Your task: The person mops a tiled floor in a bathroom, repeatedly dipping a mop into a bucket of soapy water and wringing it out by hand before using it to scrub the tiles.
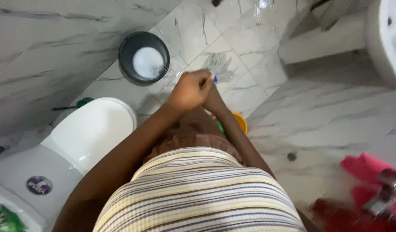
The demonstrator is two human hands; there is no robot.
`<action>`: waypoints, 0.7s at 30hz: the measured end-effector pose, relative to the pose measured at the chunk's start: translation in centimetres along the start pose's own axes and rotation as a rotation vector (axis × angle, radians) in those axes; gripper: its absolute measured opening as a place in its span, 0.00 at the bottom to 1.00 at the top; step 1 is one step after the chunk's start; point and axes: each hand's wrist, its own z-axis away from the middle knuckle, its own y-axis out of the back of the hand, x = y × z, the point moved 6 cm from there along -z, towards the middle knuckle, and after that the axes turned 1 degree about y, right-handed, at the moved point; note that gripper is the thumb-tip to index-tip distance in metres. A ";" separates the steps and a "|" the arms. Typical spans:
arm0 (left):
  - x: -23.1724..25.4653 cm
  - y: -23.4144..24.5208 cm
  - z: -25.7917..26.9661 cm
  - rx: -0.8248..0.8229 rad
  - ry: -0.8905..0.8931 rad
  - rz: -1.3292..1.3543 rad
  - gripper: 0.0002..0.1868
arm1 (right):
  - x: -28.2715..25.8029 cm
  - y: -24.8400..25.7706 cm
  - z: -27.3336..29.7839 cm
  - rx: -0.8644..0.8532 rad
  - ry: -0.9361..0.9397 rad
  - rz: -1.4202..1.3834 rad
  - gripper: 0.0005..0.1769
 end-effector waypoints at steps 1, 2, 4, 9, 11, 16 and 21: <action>-0.4 -0.5 -0.4 -0.042 0.006 -0.024 0.14 | -0.9 0.2 0.6 0.049 0.015 0.042 0.26; -0.8 -1.1 -0.9 -0.085 0.017 -0.044 0.15 | -1.2 0.4 1.1 0.084 -0.015 0.054 0.27; -0.6 -2.2 -0.9 -0.116 -0.011 -0.056 0.15 | -1.5 1.3 1.7 0.156 -0.070 0.080 0.28; 1.6 -3.0 -0.1 -0.083 -0.158 -0.059 0.13 | 0.0 2.1 2.9 0.142 -0.111 0.112 0.23; 1.7 -4.3 0.4 -0.143 -0.096 -0.071 0.13 | 2.0 2.1 5.2 0.202 -0.034 0.107 0.24; 2.8 -7.8 1.4 -0.315 -0.103 -0.122 0.13 | 9.9 2.5 8.0 0.204 -0.066 -0.181 0.16; 3.7 -9.5 3.4 -0.277 -0.259 -0.087 0.13 | 10.6 0.8 10.2 0.222 -0.057 -0.921 0.25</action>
